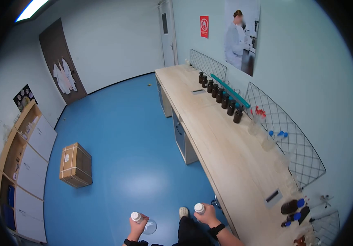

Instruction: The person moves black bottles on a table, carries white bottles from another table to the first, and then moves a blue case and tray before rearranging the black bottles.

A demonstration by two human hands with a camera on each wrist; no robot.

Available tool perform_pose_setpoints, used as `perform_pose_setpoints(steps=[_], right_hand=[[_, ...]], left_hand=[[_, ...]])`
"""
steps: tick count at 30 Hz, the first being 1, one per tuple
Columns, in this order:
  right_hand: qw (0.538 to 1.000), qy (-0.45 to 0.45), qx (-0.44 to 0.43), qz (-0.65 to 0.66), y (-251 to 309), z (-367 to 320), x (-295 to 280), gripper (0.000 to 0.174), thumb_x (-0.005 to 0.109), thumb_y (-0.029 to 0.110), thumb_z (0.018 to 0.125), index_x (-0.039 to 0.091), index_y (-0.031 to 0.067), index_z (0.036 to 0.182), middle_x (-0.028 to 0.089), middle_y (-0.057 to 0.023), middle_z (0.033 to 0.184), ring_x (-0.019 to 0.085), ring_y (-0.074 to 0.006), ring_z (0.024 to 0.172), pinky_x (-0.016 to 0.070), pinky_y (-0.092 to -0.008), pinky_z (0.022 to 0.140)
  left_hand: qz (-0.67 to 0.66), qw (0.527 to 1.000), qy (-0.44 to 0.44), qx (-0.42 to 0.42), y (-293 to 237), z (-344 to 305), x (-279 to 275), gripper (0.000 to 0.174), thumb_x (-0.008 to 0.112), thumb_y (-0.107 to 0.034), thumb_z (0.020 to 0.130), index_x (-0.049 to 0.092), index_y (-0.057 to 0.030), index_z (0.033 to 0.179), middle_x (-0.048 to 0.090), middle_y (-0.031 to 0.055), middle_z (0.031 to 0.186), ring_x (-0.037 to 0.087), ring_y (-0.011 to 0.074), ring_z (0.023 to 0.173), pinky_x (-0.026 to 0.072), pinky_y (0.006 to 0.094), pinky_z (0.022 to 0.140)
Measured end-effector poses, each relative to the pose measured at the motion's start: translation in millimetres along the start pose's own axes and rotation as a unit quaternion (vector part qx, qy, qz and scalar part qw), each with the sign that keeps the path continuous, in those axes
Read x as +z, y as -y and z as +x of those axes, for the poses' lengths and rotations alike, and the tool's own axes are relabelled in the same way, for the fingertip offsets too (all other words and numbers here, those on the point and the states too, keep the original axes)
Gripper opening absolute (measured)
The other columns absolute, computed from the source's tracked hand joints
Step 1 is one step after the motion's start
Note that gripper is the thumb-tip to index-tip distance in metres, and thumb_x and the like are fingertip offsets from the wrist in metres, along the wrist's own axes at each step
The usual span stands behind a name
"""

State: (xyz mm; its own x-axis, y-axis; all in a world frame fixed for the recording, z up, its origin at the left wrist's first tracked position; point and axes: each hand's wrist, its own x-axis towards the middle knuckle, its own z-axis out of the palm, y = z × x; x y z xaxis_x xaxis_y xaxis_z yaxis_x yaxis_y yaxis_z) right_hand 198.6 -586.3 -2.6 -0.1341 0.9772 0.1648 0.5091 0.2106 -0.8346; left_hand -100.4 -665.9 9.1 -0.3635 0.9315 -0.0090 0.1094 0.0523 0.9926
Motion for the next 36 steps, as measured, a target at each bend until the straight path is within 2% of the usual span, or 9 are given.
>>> perform_pose_setpoints(steps=[1,4,8,18,21,24,26,28,36], right_hand=[[1.000,-0.007,-0.010,0.007,0,21,1,0.017,0.066,0.017,0.061,0.057,0.0029,0.063,0.059,-0.0129,0.060,0.061,-0.0261,0.057,0.0466,-0.0328,0.053],[1.000,-0.004,0.023,0.018,-12,88,6,0.017,0.066,0.017,0.061,0.059,0.0026,0.065,0.060,-0.0107,0.061,0.062,-0.0232,0.058,0.0477,-0.0322,0.055],[0.998,0.034,0.052,0.016,-14,187,12,0.023,0.067,0.023,0.060,0.061,0.0046,0.072,0.061,-0.0144,0.067,0.062,-0.0301,0.065,0.0484,-0.0353,0.058],[0.991,0.125,-0.020,0.035,-2,417,133,0.026,0.067,0.026,0.062,0.061,0.0041,0.074,0.062,-0.0153,0.071,0.060,-0.0334,0.069,0.0475,-0.0363,0.059],[0.990,0.138,-0.036,0.023,-1,484,178,0.026,0.066,0.027,0.062,0.061,0.0043,0.075,0.062,-0.0153,0.071,0.060,-0.0333,0.069,0.0475,-0.0368,0.060],[0.991,0.123,-0.024,0.037,15,558,216,0.026,0.066,0.026,0.063,0.061,0.0040,0.076,0.062,-0.0154,0.071,0.061,-0.0330,0.070,0.0477,-0.0375,0.060],[0.993,0.113,-0.015,0.032,22,604,232,0.024,0.067,0.022,0.063,0.061,0.0018,0.073,0.062,-0.0146,0.069,0.063,-0.0269,0.067,0.0487,-0.0336,0.061],[0.995,0.097,-0.006,0.030,26,649,241,0.025,0.067,0.024,0.063,0.061,0.0028,0.076,0.063,-0.0149,0.070,0.063,-0.0284,0.069,0.0485,-0.0349,0.061],[0.994,-0.051,0.092,0.036,-1,758,212,0.023,0.068,0.019,0.063,0.062,0.0007,0.076,0.063,-0.0140,0.069,0.064,-0.0238,0.069,0.0487,-0.0337,0.061]], left_hand=[[0.004,1.000,0.003,0.001,0,22,3,0.005,0.062,-0.003,0.063,0.060,0.0007,0.065,0.063,0.0079,0.065,0.061,0.0142,0.063,0.0479,0.0273,0.061],[0.045,0.998,0.019,0.026,-14,108,15,0.005,0.061,-0.004,0.065,0.060,0.0008,0.065,0.064,0.0082,0.066,0.062,0.0147,0.065,0.0483,0.0280,0.061],[-0.004,1.000,0.010,0.006,-24,211,27,0.005,0.061,-0.004,0.065,0.060,0.0007,0.065,0.064,0.0083,0.066,0.062,0.0146,0.064,0.0483,0.0279,0.061],[0.005,0.982,-0.190,0.000,-1,359,-38,0.005,0.061,-0.001,0.064,0.058,0.0005,0.061,0.061,0.0073,0.061,0.059,0.0144,0.058,0.0467,0.0269,0.058],[-0.084,0.964,-0.253,0.014,10,429,-58,0.007,0.061,0.001,0.063,0.055,0.0010,0.058,0.060,0.0081,0.060,0.058,0.0150,0.058,0.0463,0.0271,0.058],[-0.036,0.966,-0.254,0.032,11,519,-79,0.006,0.061,0.001,0.063,0.055,0.0012,0.060,0.060,0.0076,0.060,0.058,0.0148,0.058,0.0461,0.0270,0.058],[-0.025,0.971,-0.234,0.035,7,580,-90,0.007,0.061,0.001,0.063,0.055,0.0011,0.060,0.060,0.0073,0.060,0.058,0.0144,0.058,0.0459,0.0269,0.058],[-0.017,0.977,-0.209,0.035,0,642,-92,0.007,0.062,0.001,0.063,0.055,0.0010,0.061,0.060,0.0069,0.061,0.058,0.0140,0.058,0.0456,0.0268,0.057],[-0.021,0.995,-0.086,0.037,-23,860,-45,0.008,0.065,-0.002,0.065,0.058,0.0003,0.063,0.061,0.0063,0.062,0.058,0.0128,0.061,0.0455,0.0267,0.058]])
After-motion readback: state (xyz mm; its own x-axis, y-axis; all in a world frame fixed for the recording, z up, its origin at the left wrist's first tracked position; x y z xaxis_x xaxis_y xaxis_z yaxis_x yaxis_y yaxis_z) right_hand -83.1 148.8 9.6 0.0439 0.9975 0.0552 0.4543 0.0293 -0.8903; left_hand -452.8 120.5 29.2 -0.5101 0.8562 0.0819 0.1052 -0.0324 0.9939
